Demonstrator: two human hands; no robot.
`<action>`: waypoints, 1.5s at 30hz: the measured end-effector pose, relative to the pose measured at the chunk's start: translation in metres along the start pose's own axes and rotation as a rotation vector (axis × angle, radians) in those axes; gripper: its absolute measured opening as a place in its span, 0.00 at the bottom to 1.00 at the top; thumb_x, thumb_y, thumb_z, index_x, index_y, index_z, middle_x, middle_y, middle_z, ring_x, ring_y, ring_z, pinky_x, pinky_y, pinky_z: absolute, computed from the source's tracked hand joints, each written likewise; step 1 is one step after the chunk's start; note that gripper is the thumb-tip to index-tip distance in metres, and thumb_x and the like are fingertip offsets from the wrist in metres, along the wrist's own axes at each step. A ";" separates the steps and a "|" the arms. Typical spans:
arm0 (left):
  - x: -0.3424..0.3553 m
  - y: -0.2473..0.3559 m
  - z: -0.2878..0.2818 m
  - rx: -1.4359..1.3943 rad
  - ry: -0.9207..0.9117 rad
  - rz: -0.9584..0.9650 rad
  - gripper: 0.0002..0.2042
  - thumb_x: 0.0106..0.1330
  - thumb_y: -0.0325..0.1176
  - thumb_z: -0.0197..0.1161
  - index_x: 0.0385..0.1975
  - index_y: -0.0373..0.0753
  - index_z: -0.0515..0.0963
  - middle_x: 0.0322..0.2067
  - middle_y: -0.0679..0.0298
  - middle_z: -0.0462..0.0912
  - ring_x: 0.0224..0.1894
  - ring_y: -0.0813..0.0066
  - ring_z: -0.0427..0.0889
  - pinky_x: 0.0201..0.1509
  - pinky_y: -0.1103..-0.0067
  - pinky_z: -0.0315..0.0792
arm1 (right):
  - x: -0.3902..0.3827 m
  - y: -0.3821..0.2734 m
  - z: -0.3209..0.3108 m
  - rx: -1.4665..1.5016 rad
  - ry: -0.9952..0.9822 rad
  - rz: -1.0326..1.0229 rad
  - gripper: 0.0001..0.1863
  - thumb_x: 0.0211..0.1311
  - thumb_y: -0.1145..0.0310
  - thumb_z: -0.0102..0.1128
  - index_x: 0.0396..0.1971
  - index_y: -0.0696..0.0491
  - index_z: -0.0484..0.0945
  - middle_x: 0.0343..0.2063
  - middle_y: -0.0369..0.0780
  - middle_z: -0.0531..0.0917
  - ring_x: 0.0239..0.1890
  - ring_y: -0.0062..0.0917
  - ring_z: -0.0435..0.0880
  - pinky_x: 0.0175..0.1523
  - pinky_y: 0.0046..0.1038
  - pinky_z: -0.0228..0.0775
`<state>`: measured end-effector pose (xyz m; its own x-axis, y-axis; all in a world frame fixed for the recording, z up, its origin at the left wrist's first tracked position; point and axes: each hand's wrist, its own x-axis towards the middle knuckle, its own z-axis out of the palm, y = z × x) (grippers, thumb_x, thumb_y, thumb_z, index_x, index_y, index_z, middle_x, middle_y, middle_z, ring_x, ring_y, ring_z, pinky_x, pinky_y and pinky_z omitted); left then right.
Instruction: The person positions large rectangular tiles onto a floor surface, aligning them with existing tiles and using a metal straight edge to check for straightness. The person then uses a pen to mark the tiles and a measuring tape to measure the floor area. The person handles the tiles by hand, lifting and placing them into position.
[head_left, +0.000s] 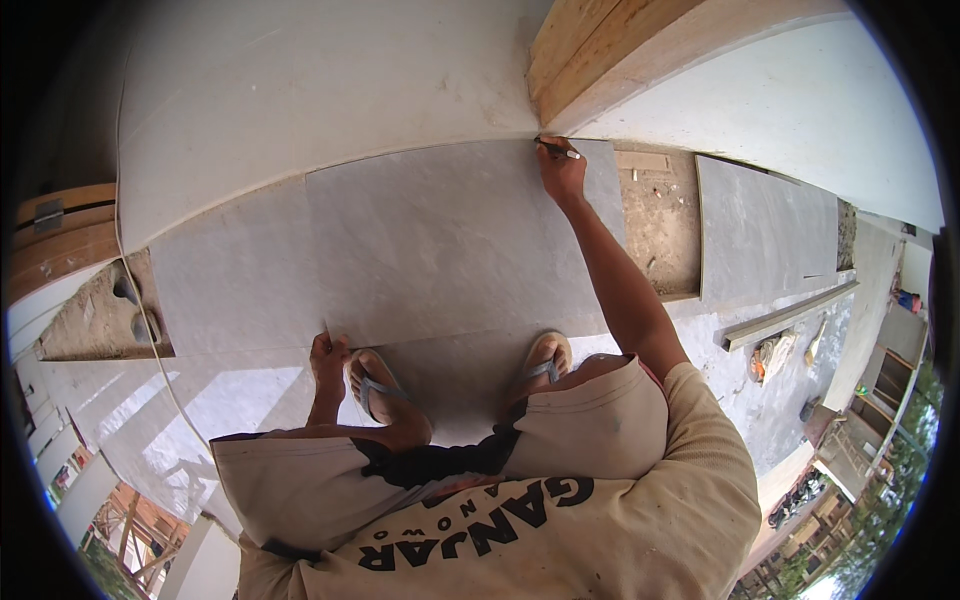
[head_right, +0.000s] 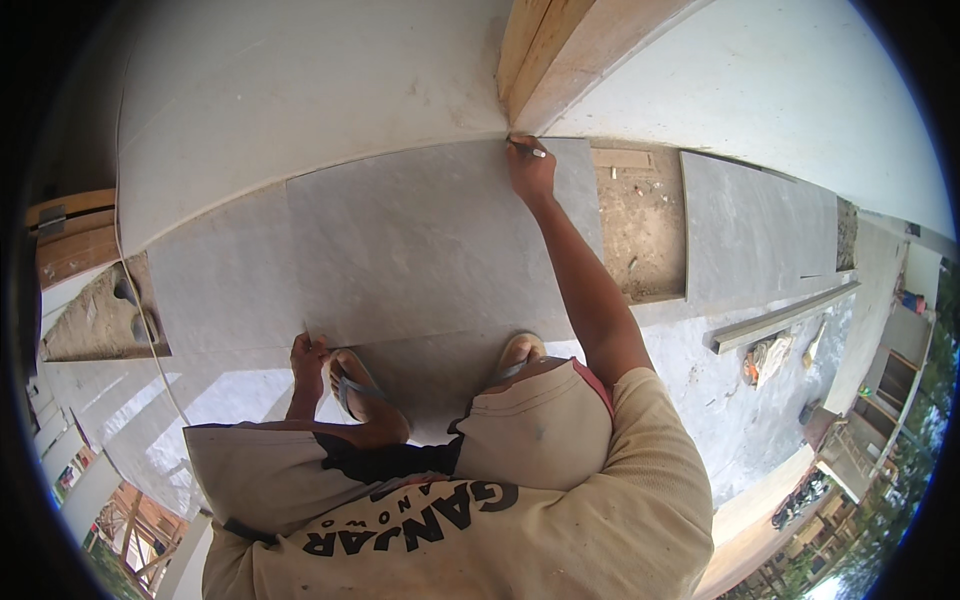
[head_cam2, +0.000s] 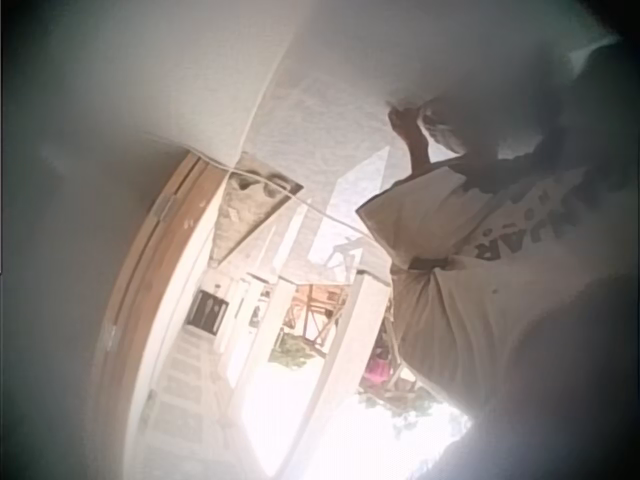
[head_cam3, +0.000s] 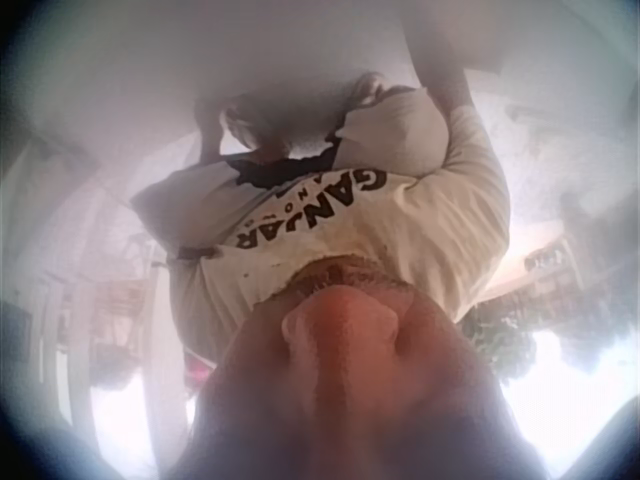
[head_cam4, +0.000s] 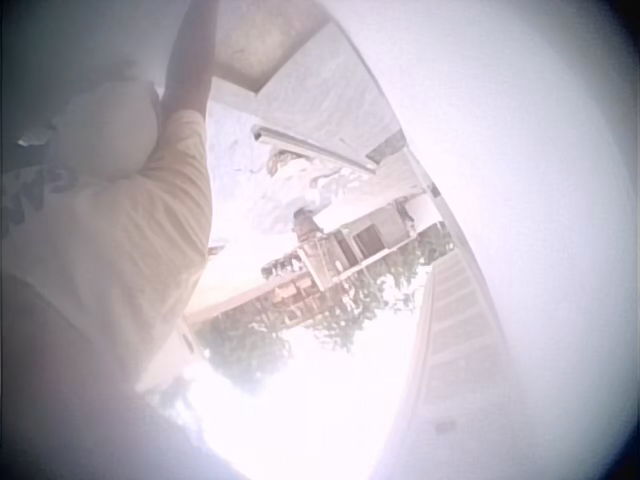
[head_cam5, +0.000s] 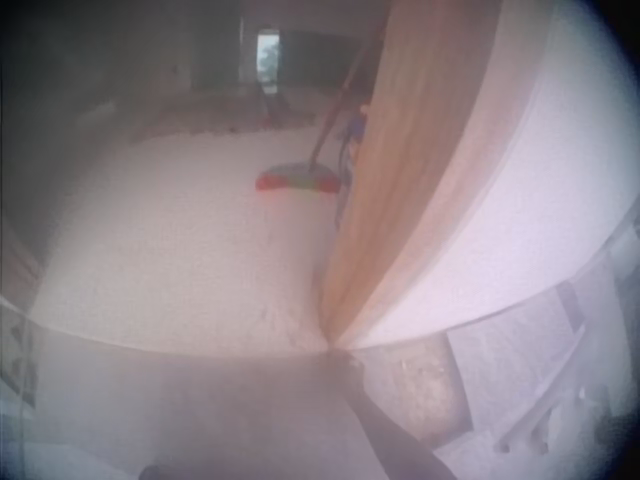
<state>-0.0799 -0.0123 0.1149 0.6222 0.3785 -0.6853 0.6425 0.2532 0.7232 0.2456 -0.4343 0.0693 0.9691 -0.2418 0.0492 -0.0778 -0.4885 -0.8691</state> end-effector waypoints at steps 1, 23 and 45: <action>0.000 -0.001 0.000 0.012 0.018 -0.002 0.12 0.59 0.29 0.61 0.39 0.36 0.69 0.29 0.69 0.73 0.28 0.84 0.69 0.32 0.84 0.67 | -0.003 -0.002 -0.001 -0.012 0.004 -0.005 0.10 0.53 0.70 0.60 0.34 0.57 0.78 0.27 0.44 0.83 0.30 0.26 0.82 0.38 0.26 0.72; 0.003 -0.003 -0.002 0.016 -0.002 0.000 0.12 0.59 0.30 0.62 0.39 0.36 0.69 0.29 0.68 0.74 0.28 0.83 0.70 0.32 0.84 0.68 | -0.002 -0.004 -0.003 -0.049 -0.019 0.021 0.09 0.52 0.70 0.59 0.34 0.56 0.78 0.27 0.45 0.82 0.32 0.32 0.83 0.39 0.27 0.72; 0.003 0.002 0.007 0.195 0.024 0.059 0.11 0.59 0.30 0.61 0.38 0.33 0.71 0.27 0.66 0.74 0.29 0.81 0.72 0.34 0.83 0.69 | -0.033 0.132 -0.136 -0.281 0.360 0.421 0.25 0.54 0.57 0.61 0.43 0.64 0.73 0.31 0.41 0.80 0.31 0.25 0.77 0.38 0.27 0.68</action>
<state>-0.0731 -0.0166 0.1137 0.6522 0.4090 -0.6382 0.6810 0.0536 0.7303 0.1720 -0.6047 0.0197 0.7058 -0.7055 -0.0644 -0.5423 -0.4796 -0.6899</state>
